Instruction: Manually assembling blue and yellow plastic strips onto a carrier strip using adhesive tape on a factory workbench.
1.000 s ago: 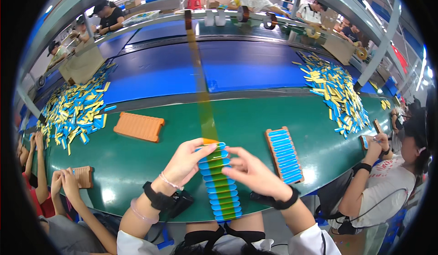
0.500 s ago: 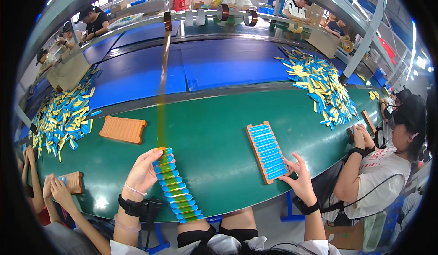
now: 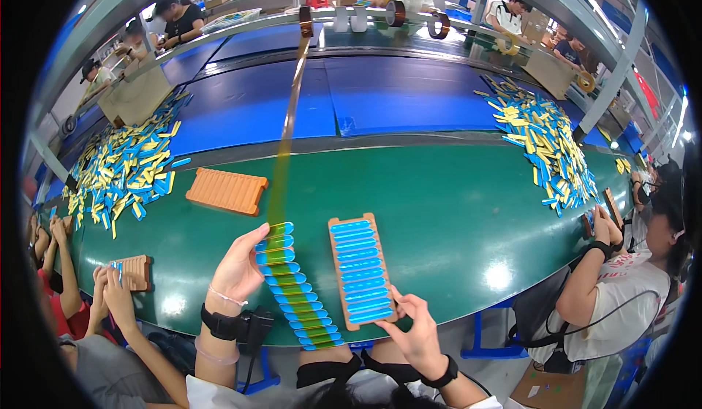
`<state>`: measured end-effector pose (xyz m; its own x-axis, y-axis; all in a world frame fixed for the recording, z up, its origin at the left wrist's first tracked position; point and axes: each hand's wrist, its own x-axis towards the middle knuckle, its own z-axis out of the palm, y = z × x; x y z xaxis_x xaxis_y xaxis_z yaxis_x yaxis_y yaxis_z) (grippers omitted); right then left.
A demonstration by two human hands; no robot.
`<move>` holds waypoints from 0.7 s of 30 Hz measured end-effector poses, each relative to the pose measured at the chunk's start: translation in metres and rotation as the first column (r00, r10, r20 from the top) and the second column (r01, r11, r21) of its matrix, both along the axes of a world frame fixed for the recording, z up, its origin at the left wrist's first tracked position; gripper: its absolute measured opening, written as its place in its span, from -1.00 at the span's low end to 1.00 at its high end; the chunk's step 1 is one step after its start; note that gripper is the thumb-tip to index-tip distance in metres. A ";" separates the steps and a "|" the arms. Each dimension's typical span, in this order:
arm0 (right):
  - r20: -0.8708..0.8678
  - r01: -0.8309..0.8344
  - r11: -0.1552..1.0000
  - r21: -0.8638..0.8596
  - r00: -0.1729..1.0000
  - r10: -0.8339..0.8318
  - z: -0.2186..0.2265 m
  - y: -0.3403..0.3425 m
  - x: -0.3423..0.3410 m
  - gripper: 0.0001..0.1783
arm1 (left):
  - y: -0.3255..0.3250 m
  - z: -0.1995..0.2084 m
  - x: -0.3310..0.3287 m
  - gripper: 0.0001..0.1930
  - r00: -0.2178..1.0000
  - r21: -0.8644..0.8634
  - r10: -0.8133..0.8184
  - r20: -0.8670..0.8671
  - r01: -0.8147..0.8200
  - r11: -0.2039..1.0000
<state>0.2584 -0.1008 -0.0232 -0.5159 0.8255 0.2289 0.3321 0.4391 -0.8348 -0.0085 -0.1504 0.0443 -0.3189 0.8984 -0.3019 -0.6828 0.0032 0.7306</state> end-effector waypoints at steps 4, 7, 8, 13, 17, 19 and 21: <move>0.065 -0.119 0.988 0.100 0.992 0.112 0.018 0.008 -0.029 -0.51 | 0.009 -0.005 0.001 -0.83 0.996 0.045 -0.047 -0.076 0.050 0.998; -0.070 -0.245 0.966 0.076 0.965 0.251 0.049 0.028 -0.052 -0.57 | 0.007 0.005 0.008 -0.92 0.979 0.101 -0.010 -0.206 0.031 0.994; -0.133 -0.312 0.926 -0.214 0.948 0.289 0.060 0.035 -0.062 -0.64 | 0.007 0.015 0.014 -0.93 0.968 0.103 0.020 -0.251 0.006 0.995; -0.404 -0.548 0.682 -0.485 0.832 0.381 0.092 0.075 -0.105 -0.79 | 0.022 0.023 0.042 -0.93 0.908 0.157 0.093 -0.408 -0.031 0.987; -0.501 -0.566 0.579 -0.587 0.816 0.289 0.093 0.065 -0.092 -0.85 | 0.013 0.023 0.057 -0.94 0.882 0.156 0.122 -0.455 -0.057 0.986; -0.498 -0.552 0.597 -0.583 0.823 0.274 0.076 0.053 -0.063 -0.82 | 0.000 0.016 0.083 -0.94 0.873 0.147 0.085 -0.480 -0.016 0.989; -0.404 -0.506 0.657 -0.558 0.858 0.317 0.070 0.026 -0.032 -0.87 | -0.028 -0.010 0.105 -0.94 0.769 0.112 0.054 -0.637 0.023 0.993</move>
<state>0.2265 -0.0748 0.0473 -0.8401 0.5354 -0.0864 -0.0113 -0.1767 -0.9842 0.0970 -0.1785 0.0343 -0.4178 0.9056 0.0731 -0.0584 -0.1071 0.9925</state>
